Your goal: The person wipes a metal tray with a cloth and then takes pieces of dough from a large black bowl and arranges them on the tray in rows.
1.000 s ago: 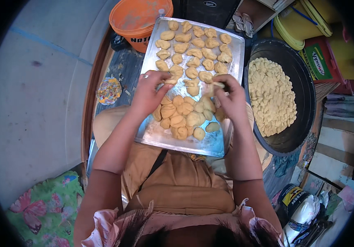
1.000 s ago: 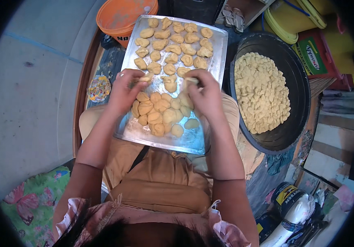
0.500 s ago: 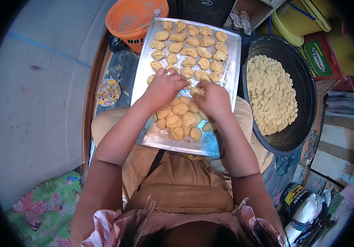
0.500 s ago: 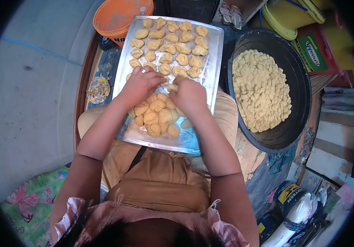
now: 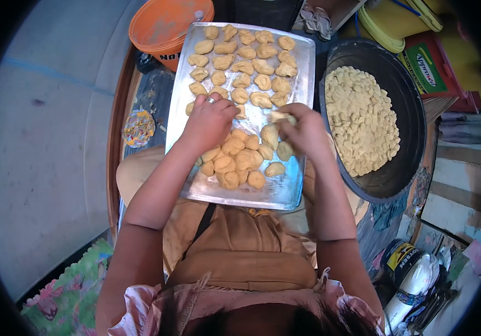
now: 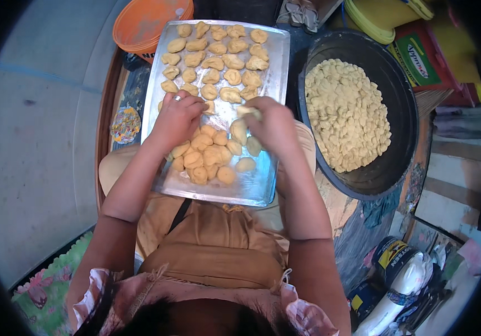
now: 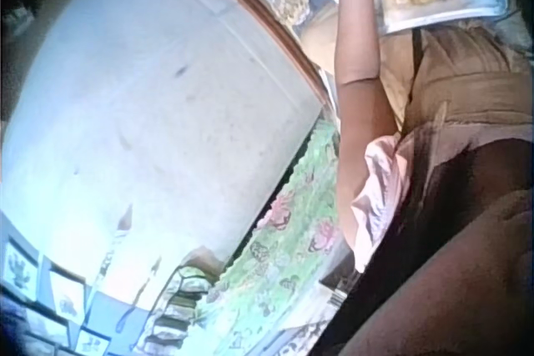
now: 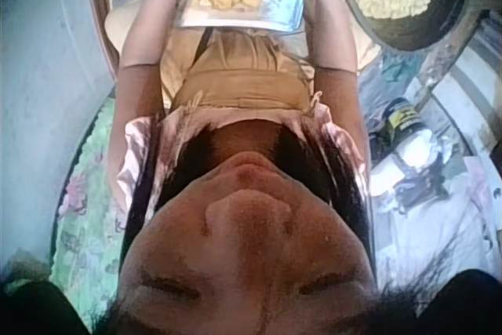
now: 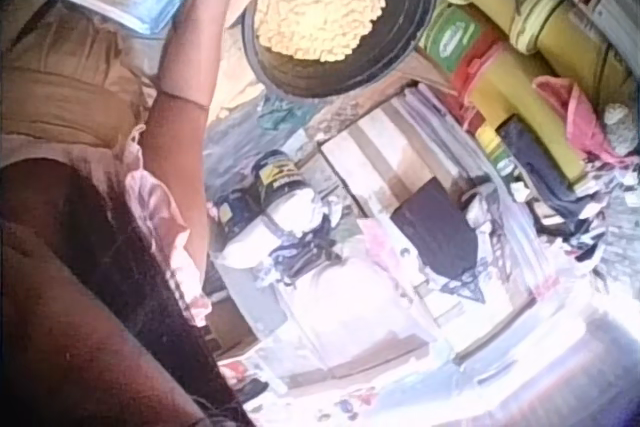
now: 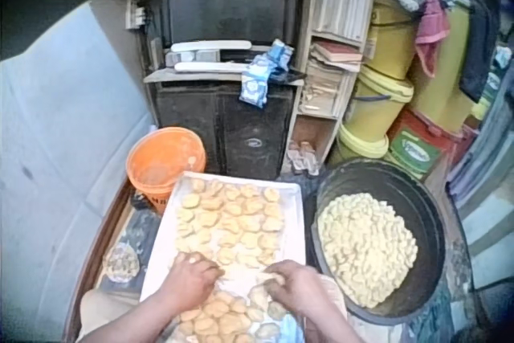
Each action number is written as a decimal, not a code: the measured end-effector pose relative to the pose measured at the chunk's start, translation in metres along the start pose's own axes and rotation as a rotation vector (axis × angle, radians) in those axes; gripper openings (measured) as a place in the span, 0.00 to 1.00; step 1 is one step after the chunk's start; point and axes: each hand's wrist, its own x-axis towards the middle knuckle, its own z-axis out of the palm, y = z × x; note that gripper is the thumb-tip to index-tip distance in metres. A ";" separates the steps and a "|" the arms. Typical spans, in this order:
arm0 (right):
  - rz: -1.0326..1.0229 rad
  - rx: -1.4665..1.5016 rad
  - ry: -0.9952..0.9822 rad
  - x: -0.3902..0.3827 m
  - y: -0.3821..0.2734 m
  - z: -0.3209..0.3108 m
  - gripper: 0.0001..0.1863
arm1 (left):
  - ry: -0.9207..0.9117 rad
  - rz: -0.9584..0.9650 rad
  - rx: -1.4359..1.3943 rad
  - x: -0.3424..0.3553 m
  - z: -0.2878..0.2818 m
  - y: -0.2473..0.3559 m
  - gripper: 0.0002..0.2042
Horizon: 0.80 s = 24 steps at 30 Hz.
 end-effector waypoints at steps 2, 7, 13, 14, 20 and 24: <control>-0.094 -0.030 -0.048 0.002 -0.013 0.014 0.15 | -0.061 -0.118 -0.052 0.004 -0.009 0.011 0.11; 0.166 0.116 0.129 0.003 -0.003 0.011 0.17 | 0.034 0.086 -0.072 0.018 0.000 0.021 0.13; -0.231 -0.131 0.260 0.003 0.005 0.011 0.16 | 0.042 0.190 -0.010 0.035 0.020 0.018 0.08; -0.233 -0.131 0.259 0.002 0.006 0.010 0.16 | 0.021 0.177 -0.048 0.035 0.022 0.017 0.08; -0.284 -0.172 0.180 -0.012 0.008 0.004 0.16 | 0.022 0.151 -0.100 0.025 0.013 0.020 0.10; -0.321 -0.169 0.088 -0.037 -0.013 0.012 0.13 | -0.050 -0.006 -0.186 -0.009 -0.013 0.037 0.14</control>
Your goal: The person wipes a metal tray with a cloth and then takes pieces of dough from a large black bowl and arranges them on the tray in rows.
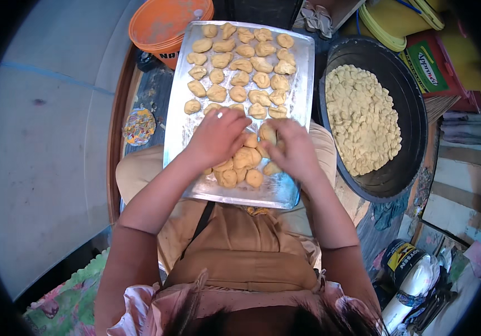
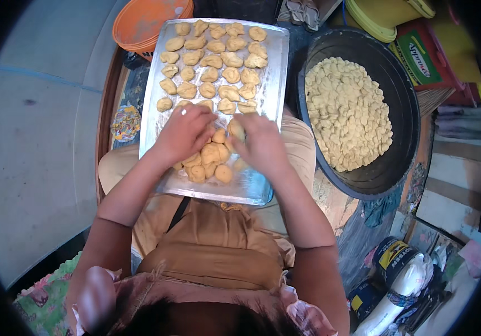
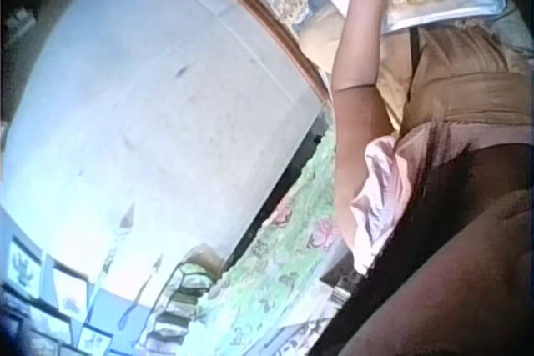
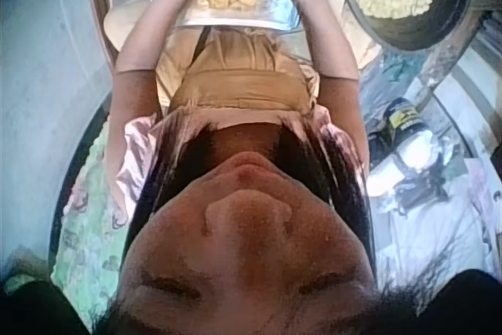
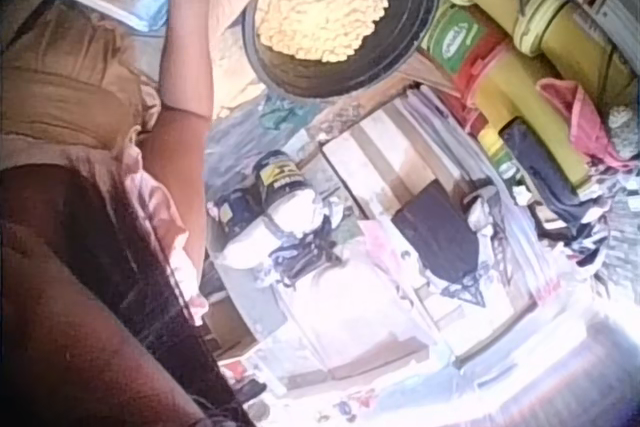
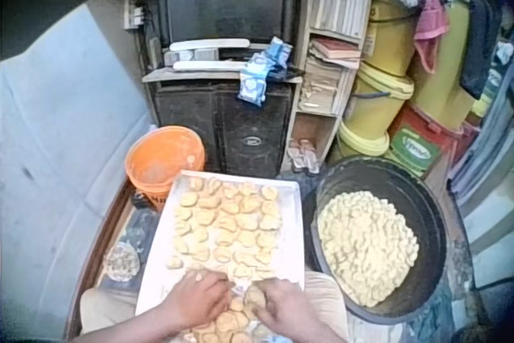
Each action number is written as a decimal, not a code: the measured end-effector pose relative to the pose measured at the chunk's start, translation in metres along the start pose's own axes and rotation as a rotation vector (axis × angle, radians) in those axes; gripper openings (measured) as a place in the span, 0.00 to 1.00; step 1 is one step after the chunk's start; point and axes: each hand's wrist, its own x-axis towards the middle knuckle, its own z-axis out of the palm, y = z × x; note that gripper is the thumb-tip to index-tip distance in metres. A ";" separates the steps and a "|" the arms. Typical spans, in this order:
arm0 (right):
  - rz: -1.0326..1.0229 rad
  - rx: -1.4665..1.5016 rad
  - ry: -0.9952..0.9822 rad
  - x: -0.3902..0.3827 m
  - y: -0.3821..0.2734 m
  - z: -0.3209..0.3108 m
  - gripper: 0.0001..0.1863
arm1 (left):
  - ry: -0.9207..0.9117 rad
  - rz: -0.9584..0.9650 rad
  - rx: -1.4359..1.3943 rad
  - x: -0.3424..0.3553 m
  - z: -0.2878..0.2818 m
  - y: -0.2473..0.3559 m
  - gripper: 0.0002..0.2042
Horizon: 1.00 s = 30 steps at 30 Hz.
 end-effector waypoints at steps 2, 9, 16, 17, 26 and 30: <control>-0.045 -0.074 -0.050 -0.016 -0.007 0.013 0.13 | -0.051 0.005 0.012 -0.023 0.006 0.005 0.13; 0.124 0.414 -0.375 -0.027 0.003 -0.010 0.15 | -0.110 -0.072 -0.415 -0.057 -0.007 0.012 0.07; 0.334 0.830 -0.226 0.026 -0.015 0.023 0.09 | 0.308 -0.591 -0.754 -0.058 -0.025 -0.031 0.08; 0.198 0.649 -0.193 0.033 -0.020 0.032 0.08 | 0.323 -0.567 -0.567 -0.059 -0.027 -0.039 0.09; 0.416 0.748 -0.220 0.036 -0.027 0.081 0.08 | 0.101 -0.195 0.036 -0.069 -0.023 -0.039 0.09; 0.406 0.810 -0.084 0.034 -0.041 0.051 0.08 | 0.102 -0.248 0.055 -0.066 -0.013 -0.048 0.09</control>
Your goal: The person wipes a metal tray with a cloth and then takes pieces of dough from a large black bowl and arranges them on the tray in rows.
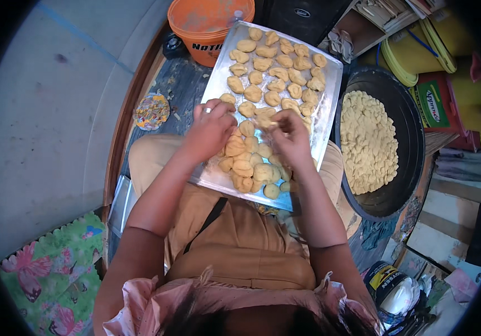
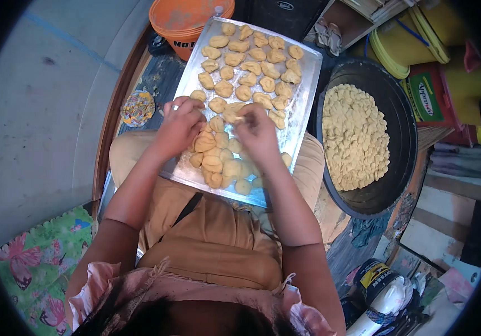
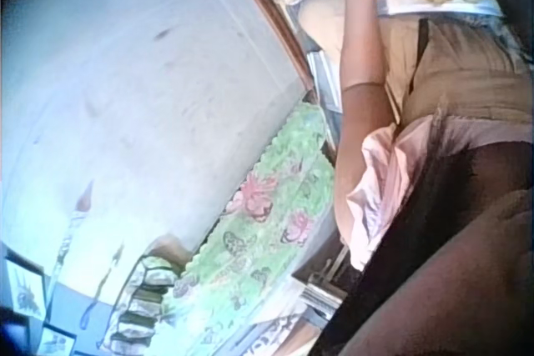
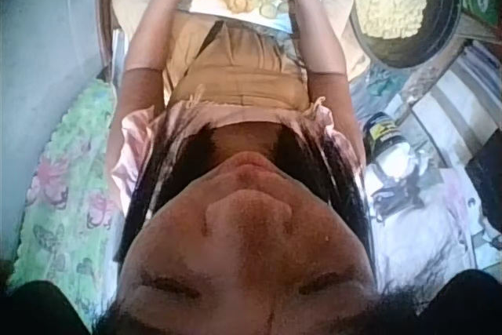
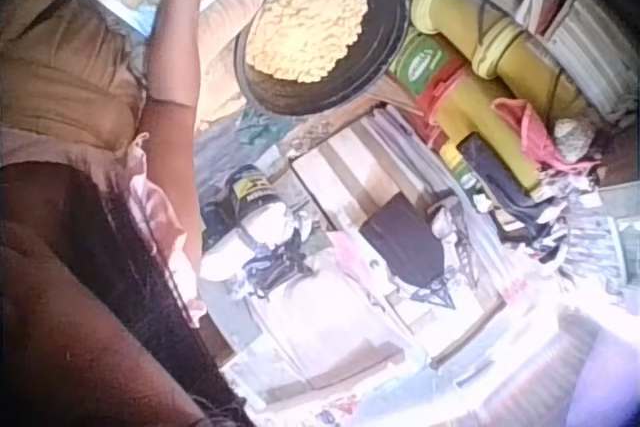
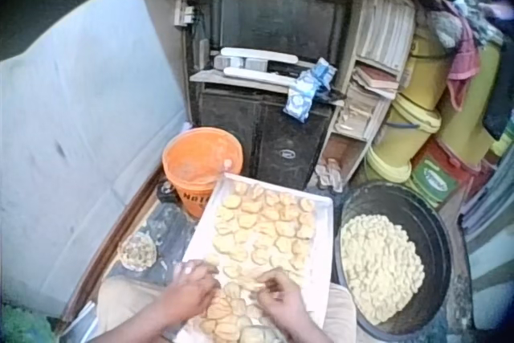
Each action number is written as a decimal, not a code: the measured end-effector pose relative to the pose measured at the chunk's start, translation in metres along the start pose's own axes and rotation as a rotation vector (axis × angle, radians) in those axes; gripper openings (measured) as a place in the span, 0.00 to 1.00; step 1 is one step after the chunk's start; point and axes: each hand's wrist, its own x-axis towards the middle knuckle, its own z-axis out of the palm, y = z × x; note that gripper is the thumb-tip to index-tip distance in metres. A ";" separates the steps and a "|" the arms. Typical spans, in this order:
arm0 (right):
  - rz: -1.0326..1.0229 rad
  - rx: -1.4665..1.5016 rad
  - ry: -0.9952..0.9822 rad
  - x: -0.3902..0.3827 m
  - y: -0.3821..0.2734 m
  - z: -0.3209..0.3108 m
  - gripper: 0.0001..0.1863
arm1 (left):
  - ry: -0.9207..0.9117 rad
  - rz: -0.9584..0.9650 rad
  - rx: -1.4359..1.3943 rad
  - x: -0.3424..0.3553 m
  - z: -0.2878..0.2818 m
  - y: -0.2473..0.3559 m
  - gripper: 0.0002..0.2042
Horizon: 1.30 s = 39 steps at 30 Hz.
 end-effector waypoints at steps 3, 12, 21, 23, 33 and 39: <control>-0.211 -0.307 0.040 -0.001 0.009 -0.023 0.10 | -0.016 0.001 -0.008 0.005 -0.002 0.002 0.10; -0.439 -0.858 -0.066 -0.005 0.002 -0.016 0.12 | -0.060 0.089 -0.071 0.014 -0.003 0.023 0.11; -0.304 -0.752 -0.028 -0.014 0.003 -0.027 0.15 | -0.027 0.046 -0.009 0.020 0.003 0.012 0.08; -0.355 -0.777 -0.013 -0.016 0.010 -0.032 0.14 | 0.002 0.110 -0.019 0.022 0.012 0.011 0.07; -0.417 -0.825 -0.059 -0.028 -0.001 -0.042 0.10 | -0.029 0.120 0.160 0.029 0.011 0.027 0.12; -0.325 -0.893 -0.137 -0.046 0.013 -0.032 0.12 | 0.001 0.179 0.060 0.050 0.027 0.043 0.12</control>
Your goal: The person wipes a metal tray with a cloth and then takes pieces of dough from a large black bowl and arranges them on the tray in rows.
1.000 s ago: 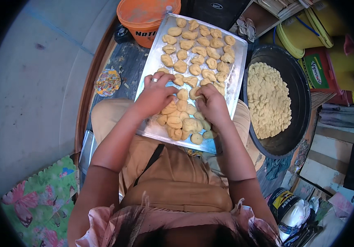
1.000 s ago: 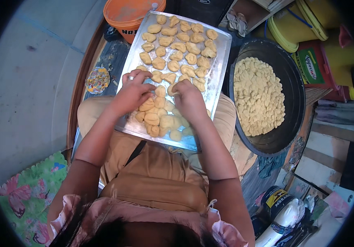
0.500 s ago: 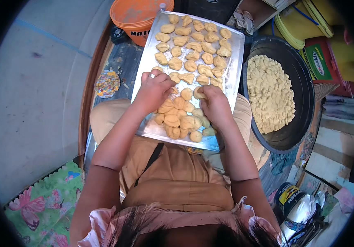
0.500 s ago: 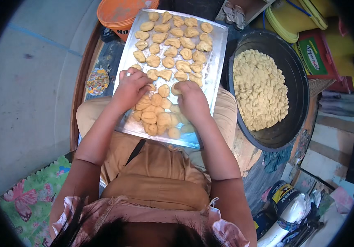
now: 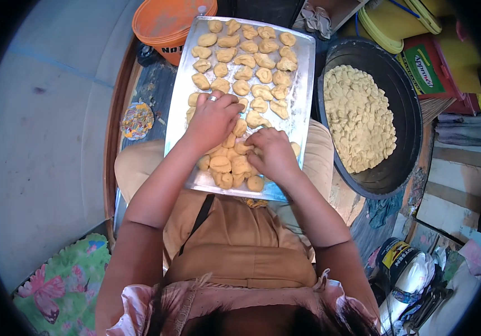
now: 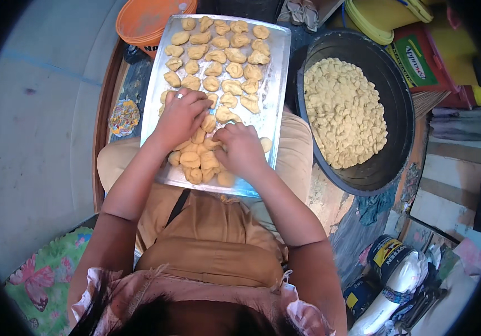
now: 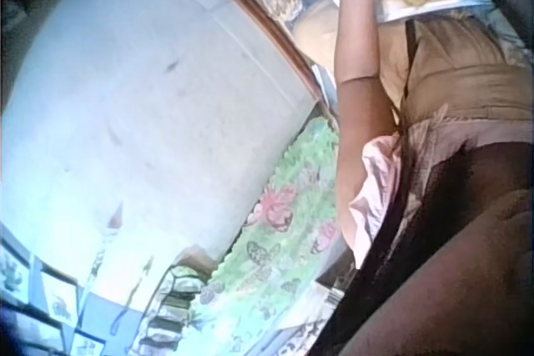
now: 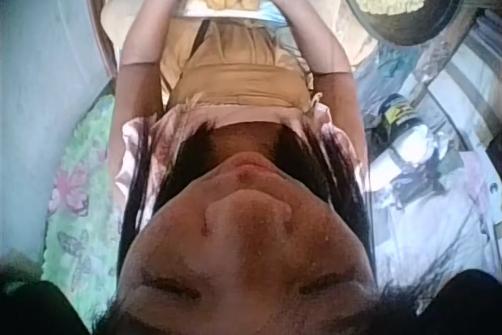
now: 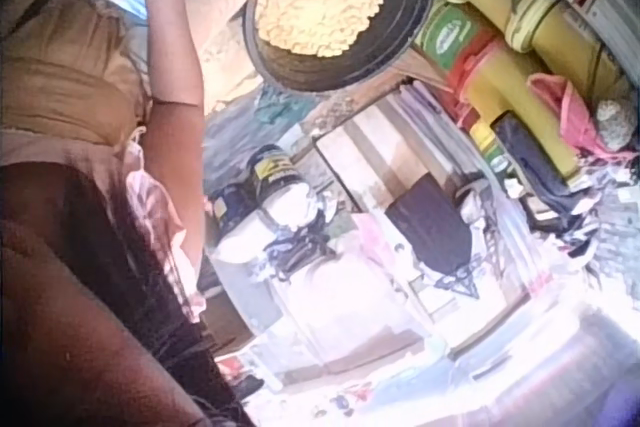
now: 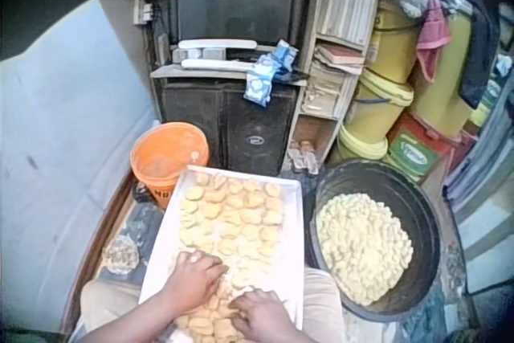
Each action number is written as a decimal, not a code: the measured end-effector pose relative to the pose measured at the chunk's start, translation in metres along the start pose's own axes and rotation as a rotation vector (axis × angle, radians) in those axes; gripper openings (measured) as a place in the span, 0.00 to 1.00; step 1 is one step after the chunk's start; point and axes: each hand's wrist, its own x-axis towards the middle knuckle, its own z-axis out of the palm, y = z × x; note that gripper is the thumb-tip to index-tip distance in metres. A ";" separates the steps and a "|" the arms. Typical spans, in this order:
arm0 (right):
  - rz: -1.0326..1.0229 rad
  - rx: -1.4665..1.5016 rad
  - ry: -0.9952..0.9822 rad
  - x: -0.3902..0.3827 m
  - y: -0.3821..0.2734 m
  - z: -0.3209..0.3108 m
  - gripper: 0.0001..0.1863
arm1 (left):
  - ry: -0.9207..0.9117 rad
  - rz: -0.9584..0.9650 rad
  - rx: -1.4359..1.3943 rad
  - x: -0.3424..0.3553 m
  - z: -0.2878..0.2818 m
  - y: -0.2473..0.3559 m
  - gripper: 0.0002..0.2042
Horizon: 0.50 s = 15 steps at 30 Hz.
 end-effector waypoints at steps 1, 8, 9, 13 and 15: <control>0.019 0.072 -0.012 -0.001 0.001 -0.004 0.11 | 0.006 -0.002 -0.005 0.001 -0.002 0.002 0.12; 0.228 -0.004 0.220 0.001 0.040 -0.034 0.09 | -0.060 0.167 -0.102 0.009 0.006 0.021 0.07; 0.228 -0.005 0.222 -0.001 0.044 -0.031 0.09 | -0.059 0.169 -0.102 0.010 0.007 0.020 0.07; 0.079 -0.013 0.241 0.000 0.049 -0.024 0.08 | -0.096 0.148 0.006 0.009 0.006 0.019 0.06; 0.016 -0.039 0.225 0.002 0.044 -0.027 0.09 | -0.086 0.151 0.029 0.006 0.005 0.018 0.06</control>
